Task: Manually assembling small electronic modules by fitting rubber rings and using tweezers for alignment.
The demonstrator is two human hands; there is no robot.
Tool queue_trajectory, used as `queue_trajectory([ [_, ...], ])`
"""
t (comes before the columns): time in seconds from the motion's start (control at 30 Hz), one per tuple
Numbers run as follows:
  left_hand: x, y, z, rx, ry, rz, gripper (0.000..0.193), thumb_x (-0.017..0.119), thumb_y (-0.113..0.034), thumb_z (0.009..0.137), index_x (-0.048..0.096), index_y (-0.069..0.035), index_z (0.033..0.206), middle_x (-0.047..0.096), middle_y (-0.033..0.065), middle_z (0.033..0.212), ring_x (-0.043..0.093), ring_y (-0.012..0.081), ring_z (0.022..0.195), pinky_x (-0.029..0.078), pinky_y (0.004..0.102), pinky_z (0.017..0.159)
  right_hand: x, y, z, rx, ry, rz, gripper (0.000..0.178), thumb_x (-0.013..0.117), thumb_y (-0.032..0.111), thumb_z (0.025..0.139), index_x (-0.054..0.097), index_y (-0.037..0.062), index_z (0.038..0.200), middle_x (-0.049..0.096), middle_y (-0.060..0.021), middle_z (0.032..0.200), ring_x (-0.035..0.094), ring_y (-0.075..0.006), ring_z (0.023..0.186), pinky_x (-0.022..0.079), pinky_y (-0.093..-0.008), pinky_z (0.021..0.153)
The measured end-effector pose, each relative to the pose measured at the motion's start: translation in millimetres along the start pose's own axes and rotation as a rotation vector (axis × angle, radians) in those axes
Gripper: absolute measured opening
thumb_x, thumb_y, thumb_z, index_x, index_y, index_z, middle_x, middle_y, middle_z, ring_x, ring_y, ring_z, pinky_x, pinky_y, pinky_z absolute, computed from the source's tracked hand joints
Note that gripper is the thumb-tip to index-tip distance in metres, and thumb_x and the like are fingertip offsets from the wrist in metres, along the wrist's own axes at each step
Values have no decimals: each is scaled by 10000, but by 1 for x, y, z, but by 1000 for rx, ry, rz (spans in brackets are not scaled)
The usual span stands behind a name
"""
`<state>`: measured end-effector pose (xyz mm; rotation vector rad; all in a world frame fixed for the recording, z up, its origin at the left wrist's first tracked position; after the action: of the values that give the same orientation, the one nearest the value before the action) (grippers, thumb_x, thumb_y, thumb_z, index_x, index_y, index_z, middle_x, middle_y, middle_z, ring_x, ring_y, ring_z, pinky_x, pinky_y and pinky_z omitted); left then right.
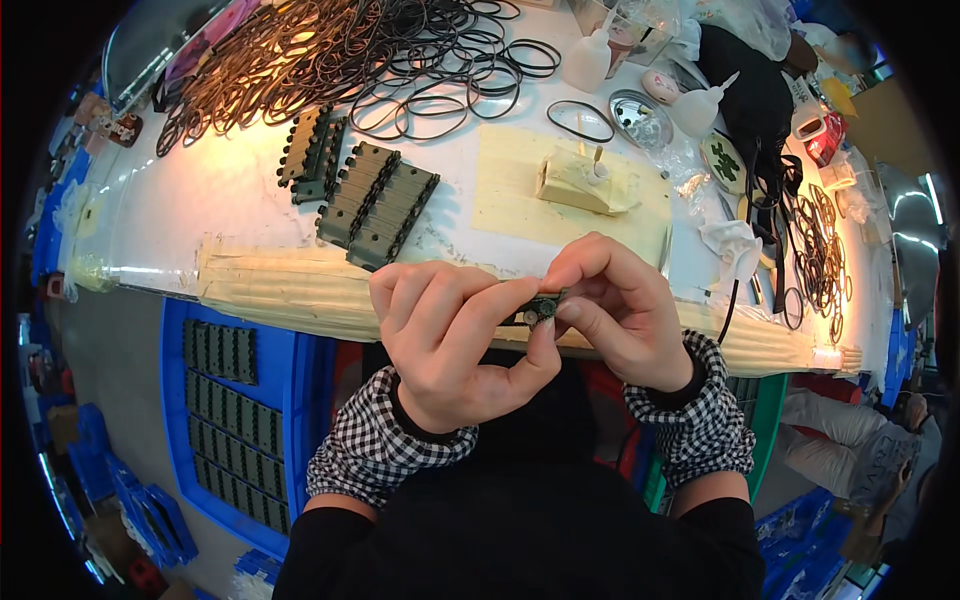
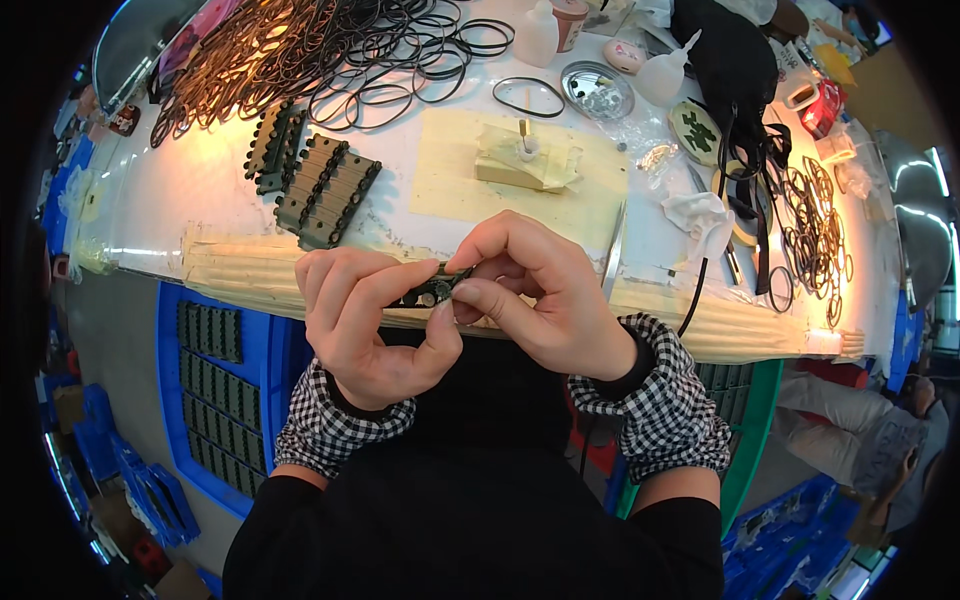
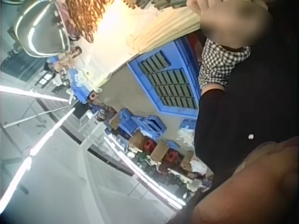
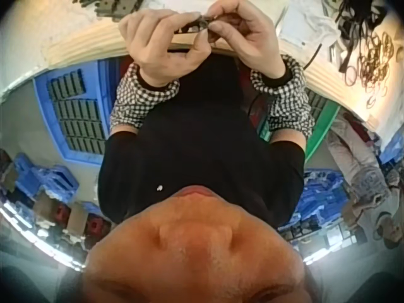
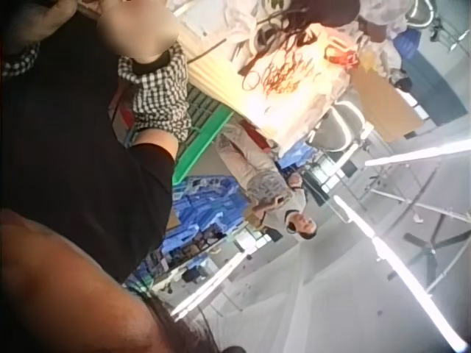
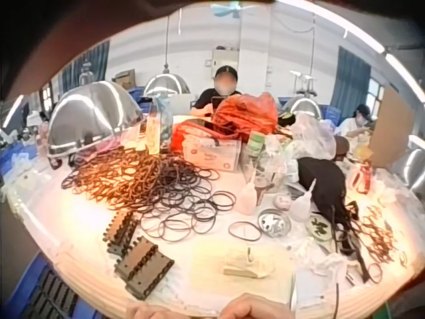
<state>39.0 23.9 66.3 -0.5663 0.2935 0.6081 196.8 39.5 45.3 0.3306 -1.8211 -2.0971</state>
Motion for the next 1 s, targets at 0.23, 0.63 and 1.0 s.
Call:
queue_trajectory([
  [0.23,3,2,-1,-7,-8,24,255,718,-213,583,690,-149,828,567,-38,732,521,163,676,350,317,718,-1,-4,1,39,-2,6,142,572,24,937,532,-5,1069,597,-49,960,643,-86,838,549,-220,727],
  [0.63,5,0,0,10,45,114,261,717,-176,614,678,-109,863,573,5,753,548,192,708,365,333,715,-3,7,7,-88,-33,-306,212,614,-16,875,610,-3,1087,616,-85,1034,655,-159,880,574,-272,743],
  [1.0,5,11,1,-114,88,-149,238,711,-109,673,664,-54,899,591,42,792,541,205,718,396,326,730,1,18,7,-119,-122,-433,151,663,20,857,645,10,1007,634,-62,907,612,-104,701,475,-226,565],
])
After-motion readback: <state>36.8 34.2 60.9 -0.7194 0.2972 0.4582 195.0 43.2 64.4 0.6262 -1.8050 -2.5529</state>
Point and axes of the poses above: each hand's wrist, its own z-axis towards the middle knuckle, its own x-axis out of the palm, y = z × x, the point moved 5 cm from there along z, towards the middle knuckle
